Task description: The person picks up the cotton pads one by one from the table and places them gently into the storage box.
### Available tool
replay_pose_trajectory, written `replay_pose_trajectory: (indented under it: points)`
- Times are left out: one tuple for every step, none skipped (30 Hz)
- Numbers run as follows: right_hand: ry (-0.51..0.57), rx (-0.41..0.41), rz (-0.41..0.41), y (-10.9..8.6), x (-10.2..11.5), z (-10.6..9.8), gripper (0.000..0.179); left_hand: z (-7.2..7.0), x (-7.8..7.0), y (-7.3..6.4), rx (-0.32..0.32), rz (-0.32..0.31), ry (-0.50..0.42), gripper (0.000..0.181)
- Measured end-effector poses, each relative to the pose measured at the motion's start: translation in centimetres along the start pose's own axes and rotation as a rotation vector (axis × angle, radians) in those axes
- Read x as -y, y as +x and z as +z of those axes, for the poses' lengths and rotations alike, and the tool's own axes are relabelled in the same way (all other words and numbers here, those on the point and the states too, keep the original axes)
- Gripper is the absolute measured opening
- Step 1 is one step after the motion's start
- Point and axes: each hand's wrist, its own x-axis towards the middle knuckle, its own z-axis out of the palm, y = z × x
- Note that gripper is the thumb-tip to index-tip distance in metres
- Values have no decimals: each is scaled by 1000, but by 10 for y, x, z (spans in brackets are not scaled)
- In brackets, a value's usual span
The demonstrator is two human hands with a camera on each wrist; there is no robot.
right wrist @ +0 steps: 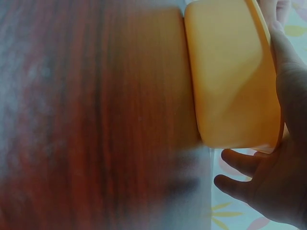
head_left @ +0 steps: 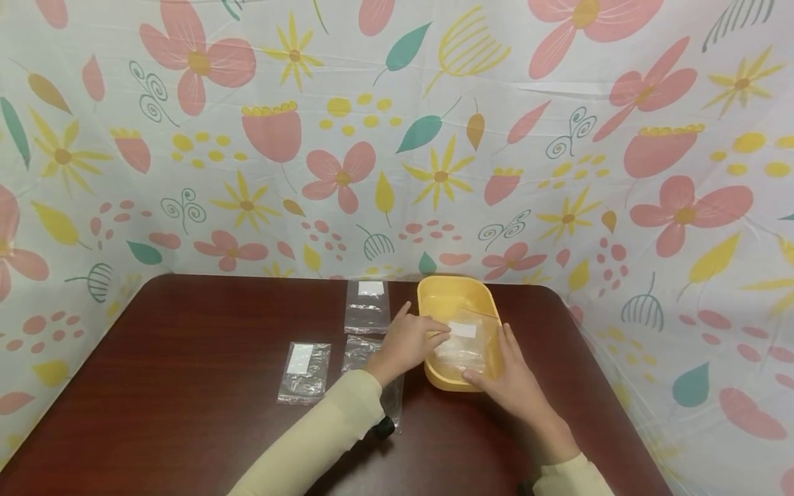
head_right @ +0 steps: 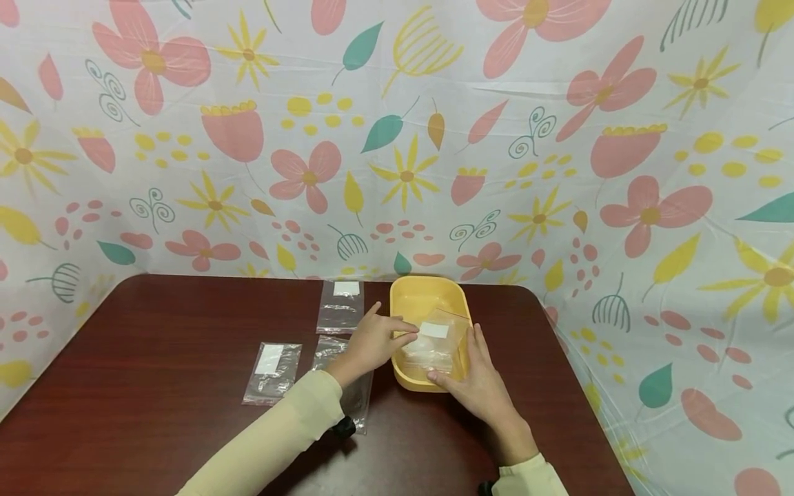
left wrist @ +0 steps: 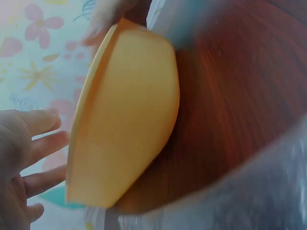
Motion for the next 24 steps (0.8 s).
replay_pose_trajectory:
  points:
    - [-1,1,0,0,0,0,124,-3,3,-2,-11,-7,-19,20]
    - [-2,0,2,0,-1,0,124,-6,7,-4,-22,-19,-41,19]
    - [0,0,6,1,-1,0,124,-9,11,-6,-33,-29,-59,20]
    - [-1,2,9,1,-1,0,124,-11,15,-8,-45,-39,-74,21]
    - [-3,4,11,1,-1,0,124,-15,20,-10,-60,-46,-81,22]
    - [-5,5,13,1,-1,0,125,-18,25,-13,-74,-51,-83,22]
    - [-6,6,14,1,-1,0,125,-22,30,-17,-85,-62,-90,23]
    - [-6,7,15,1,-1,0,125,-26,36,-21,-96,-79,-95,24]
    - [-3,10,17,1,0,0,125,-29,42,-25,-110,-90,-97,24]
    - [0,12,17,1,0,0,125,-33,49,-30,-123,-108,-94,24]
    - [3,15,16,1,0,0,125,-37,55,-34,-136,-123,-94,23]
    - [7,16,15,1,1,0,125,-41,61,-40,-141,-146,-98,23]
    - [9,16,16,1,1,0,125,-45,67,-45,-145,-170,-105,24]
    - [9,17,17,0,1,0,125,-49,73,-51,-152,-190,-109,24]
    - [9,17,17,0,1,0,125,-54,78,-56,-157,-207,-119,24]
    - [9,18,19,0,1,0,125,-59,83,-62,-163,-225,-127,24]
    - [8,17,19,-1,1,0,125,-64,87,-68,-173,-240,-133,24]
    - [8,16,18,-1,1,-1,124,-69,91,-74,-178,-260,-140,25]
    - [8,15,17,-1,1,-1,124,-74,96,-80,-192,-273,-149,26]
    - [9,16,15,-1,1,-1,124,-78,101,-86,-201,-285,-151,27]
    - [11,15,12,-1,1,-1,123,-83,105,-93,-207,-296,-149,29]
    - [14,15,10,-1,1,-1,123,-87,109,-99,-210,-307,-145,31]
    - [16,13,8,0,1,0,123,-91,114,-106,-210,-317,-136,34]
    - [18,14,8,0,1,0,123,-96,118,-113,-208,-326,-137,37]
